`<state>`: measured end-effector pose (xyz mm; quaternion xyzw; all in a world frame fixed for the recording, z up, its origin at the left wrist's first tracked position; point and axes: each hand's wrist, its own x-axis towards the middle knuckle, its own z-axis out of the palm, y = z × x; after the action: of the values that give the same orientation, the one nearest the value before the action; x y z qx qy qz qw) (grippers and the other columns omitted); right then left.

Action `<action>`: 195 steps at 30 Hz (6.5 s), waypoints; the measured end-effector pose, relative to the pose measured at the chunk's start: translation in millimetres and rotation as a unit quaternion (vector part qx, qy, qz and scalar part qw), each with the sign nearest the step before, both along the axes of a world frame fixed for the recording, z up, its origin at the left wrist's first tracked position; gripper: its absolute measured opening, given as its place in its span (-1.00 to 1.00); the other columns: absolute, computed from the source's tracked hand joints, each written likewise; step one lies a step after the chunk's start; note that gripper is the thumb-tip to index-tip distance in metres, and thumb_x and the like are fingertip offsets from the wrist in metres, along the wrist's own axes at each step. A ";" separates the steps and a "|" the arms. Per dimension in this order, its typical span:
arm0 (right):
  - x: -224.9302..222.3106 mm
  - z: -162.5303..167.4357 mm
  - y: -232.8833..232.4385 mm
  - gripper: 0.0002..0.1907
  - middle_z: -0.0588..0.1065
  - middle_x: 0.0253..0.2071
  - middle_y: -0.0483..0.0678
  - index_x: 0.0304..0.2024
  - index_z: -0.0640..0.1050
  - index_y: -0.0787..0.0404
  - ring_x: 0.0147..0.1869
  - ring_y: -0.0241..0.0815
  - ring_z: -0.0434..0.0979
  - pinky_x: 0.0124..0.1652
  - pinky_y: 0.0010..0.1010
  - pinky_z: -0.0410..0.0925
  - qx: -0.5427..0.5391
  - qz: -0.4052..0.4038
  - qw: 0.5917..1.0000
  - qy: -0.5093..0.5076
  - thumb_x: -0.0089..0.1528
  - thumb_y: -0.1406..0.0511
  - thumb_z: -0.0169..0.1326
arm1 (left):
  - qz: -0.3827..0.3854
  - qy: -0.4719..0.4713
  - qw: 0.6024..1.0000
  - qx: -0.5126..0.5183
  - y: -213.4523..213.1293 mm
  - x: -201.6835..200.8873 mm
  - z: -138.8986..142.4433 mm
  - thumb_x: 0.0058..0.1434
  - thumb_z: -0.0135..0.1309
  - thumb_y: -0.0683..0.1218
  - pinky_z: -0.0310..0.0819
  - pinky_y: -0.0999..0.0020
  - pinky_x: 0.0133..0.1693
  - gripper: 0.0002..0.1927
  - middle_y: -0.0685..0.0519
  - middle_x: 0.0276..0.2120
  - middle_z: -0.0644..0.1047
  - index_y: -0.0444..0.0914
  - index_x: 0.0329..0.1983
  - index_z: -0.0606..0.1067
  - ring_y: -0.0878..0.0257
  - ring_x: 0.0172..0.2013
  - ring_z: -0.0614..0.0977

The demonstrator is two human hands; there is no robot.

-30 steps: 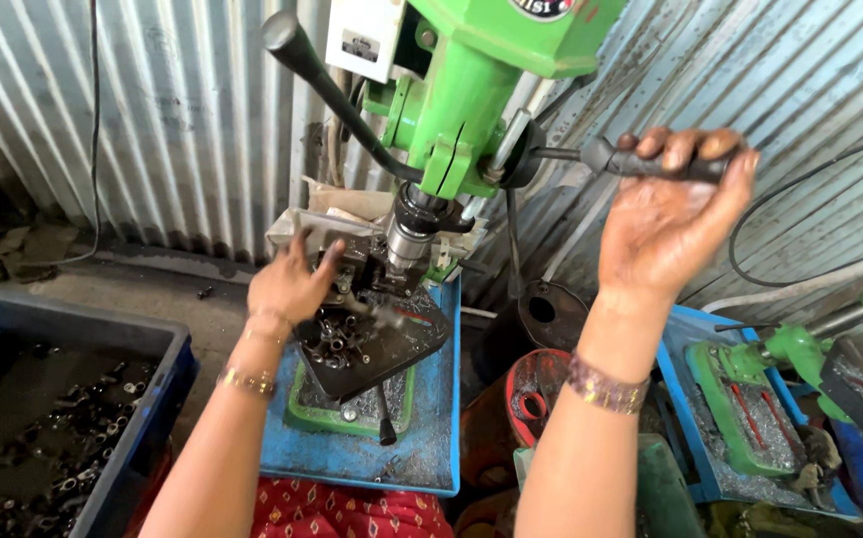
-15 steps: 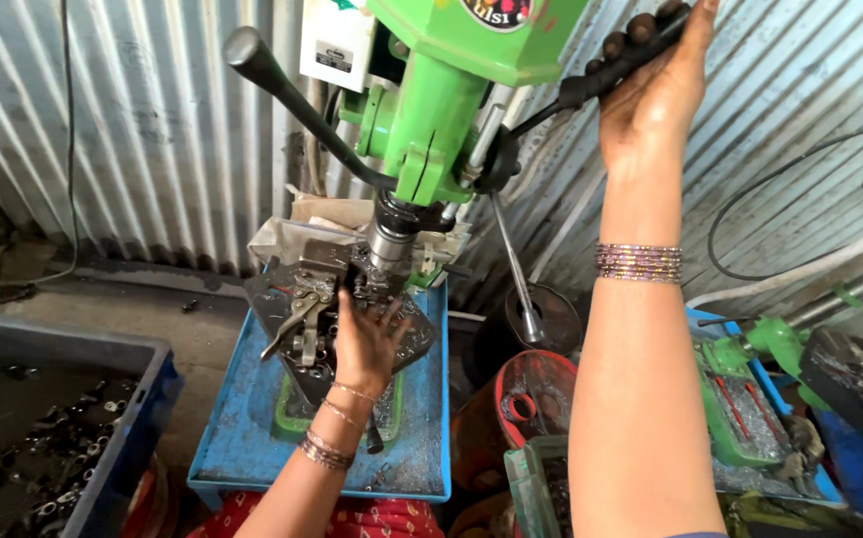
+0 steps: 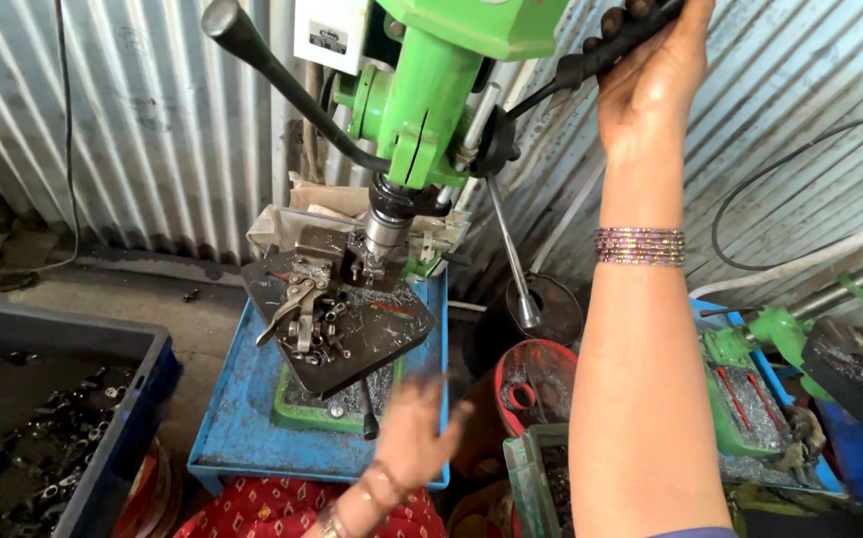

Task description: The person picks small cylindrical metal parts from a bin, seats one in a jig under a bench drill press, and pulls the drill handle to bore it. They then move the drilled part into a side tray and load the next part, repeating the cycle.

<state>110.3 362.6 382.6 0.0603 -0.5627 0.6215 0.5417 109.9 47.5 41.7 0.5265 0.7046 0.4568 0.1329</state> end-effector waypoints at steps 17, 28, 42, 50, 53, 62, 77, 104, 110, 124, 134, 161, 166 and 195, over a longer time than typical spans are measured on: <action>-4.3 -2.0 19.5 -0.51 0.45 -0.30 -0.03 -0.17 0.43 0.17 -0.17 -0.02 0.43 -0.09 -0.07 0.30 0.030 -0.011 0.999 0.005 0.37 -0.12 0.00 | 0.294 0.189 0.935 -0.056 -20.6 -57.8 -21.3 0.26 -0.09 0.30 -0.27 -0.14 0.41 -0.11 -0.53 0.37 0.09 -0.34 0.48 0.12 -0.37 0.44 -0.02; 1.1 -5.1 25.3 -0.53 0.46 -0.24 0.01 -0.13 0.44 0.20 -0.11 0.00 0.42 -0.13 -0.15 0.27 0.024 0.010 1.000 0.015 0.37 -0.07 0.00 | 0.322 0.199 0.925 0.020 -64.5 -78.2 -30.8 0.19 0.09 0.03 0.16 -0.15 0.26 -0.38 -0.21 0.31 0.33 -0.26 0.32 0.35 -0.23 0.24 0.37; 1.1 -3.6 14.6 -0.61 0.47 -0.26 -0.01 -0.17 0.45 0.19 -0.12 -0.01 0.42 -0.14 -0.16 0.23 0.018 0.017 1.000 0.010 0.40 0.00 -0.02 | 0.253 0.222 0.940 -0.062 -56.3 -90.5 -3.1 0.17 0.19 0.12 0.38 0.06 -0.13 -0.64 0.01 -0.16 0.58 -0.13 -0.05 0.56 0.00 -0.10 0.52; -0.2 -2.5 7.2 -0.57 0.47 -0.25 -0.02 -0.15 0.44 0.18 -0.13 -0.01 0.43 -0.13 -0.13 0.27 0.045 0.002 0.999 0.007 0.40 -0.05 -0.01 | 0.042 -0.612 0.754 0.235 29.8 -73.3 -28.3 0.37 0.03 -0.13 0.46 0.32 -0.25 -0.79 0.10 -0.18 0.62 -0.15 0.06 0.48 0.30 -0.29 0.54; -0.3 -2.3 1.8 -0.51 0.48 -0.26 -0.04 -0.12 0.45 0.17 -0.16 -0.03 0.45 -0.11 -0.08 0.33 0.045 -0.019 0.999 -0.001 0.39 -0.11 -0.01 | 0.056 -0.739 0.601 0.301 76.0 -91.4 -46.3 0.40 -0.08 -0.13 0.52 0.29 -0.22 -0.78 0.07 -0.15 0.61 -0.16 0.08 0.43 0.27 -0.26 0.59; -0.1 -2.6 3.2 -0.47 0.47 -0.20 -0.03 -0.05 0.44 0.18 -0.12 -0.02 0.45 -0.16 -0.14 0.30 0.052 0.000 0.999 -0.002 0.41 -0.14 -0.01 | 0.164 -0.721 0.585 0.334 141.2 -115.7 -78.0 0.45 -0.07 -0.07 0.64 0.20 -0.13 -0.75 -0.04 -0.12 0.53 -0.18 0.14 0.33 0.17 -0.20 0.63; 1.5 0.9 -13.0 -0.54 0.39 -0.25 -0.07 -0.11 0.42 0.14 -0.14 -0.06 0.37 -0.19 -0.19 0.26 0.019 0.007 1.000 0.015 0.43 -0.10 0.04 | 0.380 0.167 0.905 0.093 0.1 -202.9 61.8 0.40 0.04 0.00 0.46 0.00 0.00 -0.63 -0.19 0.00 0.60 -0.27 0.18 0.49 -0.19 0.07 0.53; 37.2 -26.8 -93.2 -0.62 0.34 -0.23 -0.10 -0.02 0.39 0.13 -0.11 -0.11 0.34 -0.03 -0.19 0.26 0.053 0.022 0.997 0.050 0.50 -0.02 0.06 | 0.293 0.186 0.938 0.005 36.2 -242.5 56.3 0.41 -0.12 0.24 0.54 -0.03 -0.25 -0.53 -0.16 -0.29 0.64 -0.18 -0.05 0.59 -0.15 -0.26 0.67; 39.6 -31.7 -94.0 -0.62 0.34 -0.21 -0.11 0.00 0.38 0.12 -0.06 -0.12 0.34 0.02 -0.21 0.24 0.050 0.025 0.997 0.050 0.52 -0.03 0.04 | 0.291 0.182 0.939 -0.015 37.0 -243.5 56.3 0.42 -0.13 0.26 0.55 -0.04 -0.26 -0.50 -0.17 -0.29 0.64 -0.21 -0.08 0.59 -0.17 -0.28 0.67; 41.4 -34.7 -101.4 -0.64 0.35 -0.19 -0.11 0.02 0.38 0.10 -0.05 -0.14 0.34 0.05 -0.20 0.25 0.056 0.023 0.997 0.053 0.52 -0.02 0.03 | 0.290 0.177 0.940 -0.001 34.8 -241.5 58.2 0.41 -0.14 0.25 0.54 -0.03 -0.25 -0.51 -0.16 -0.30 0.63 -0.18 -0.15 0.62 -0.16 -0.26 0.66; 41.6 -37.8 -106.0 -0.66 0.34 -0.21 -0.11 0.02 0.38 0.13 -0.05 -0.15 0.34 0.05 -0.21 0.25 0.055 0.025 0.996 0.062 0.50 0.01 0.01 | 0.295 0.175 0.939 0.004 35.2 -241.4 57.9 0.41 -0.13 0.26 0.53 -0.04 -0.26 -0.50 -0.17 -0.30 0.63 -0.19 -0.16 0.62 -0.17 -0.27 0.66; 46.0 -48.5 -110.8 -0.66 0.35 -0.22 -0.10 0.04 0.38 0.15 -0.05 -0.14 0.34 0.07 -0.18 0.24 0.054 0.013 0.995 0.079 0.52 0.02 -0.03 | 0.308 0.163 0.937 -0.003 36.7 -241.7 56.2 0.40 -0.11 0.26 0.53 -0.01 -0.28 -0.51 -0.14 -0.31 0.64 -0.18 -0.20 0.63 -0.15 -0.28 0.66; 47.3 -51.4 -111.2 -0.65 0.35 -0.22 -0.10 0.04 0.38 0.15 -0.05 -0.14 0.34 0.07 -0.17 0.25 0.057 0.012 0.995 0.082 0.53 0.02 -0.04 | 0.311 0.163 0.936 0.009 36.7 -241.5 55.1 0.40 -0.09 0.25 0.53 -0.01 -0.28 -0.52 -0.12 -0.31 0.64 -0.18 -0.23 0.63 -0.15 -0.29 0.66; 54.1 -83.5 -138.4 -0.66 0.28 -0.31 -0.11 -0.09 0.36 0.15 -0.09 -0.13 0.33 0.08 -0.18 0.27 0.069 -0.029 0.992 0.104 0.54 0.04 -0.04 | 0.274 0.110 0.951 -0.090 25.4 -239.5 59.5 0.43 -0.14 0.32 0.52 -0.09 -0.18 -0.44 -0.24 -0.31 0.62 -0.19 0.08 0.55 -0.23 -0.22 0.65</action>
<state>164.4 224.3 299.1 0.1452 -0.5464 0.5557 0.6095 -129.6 72.9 101.2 0.3461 0.8700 0.3500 -0.0292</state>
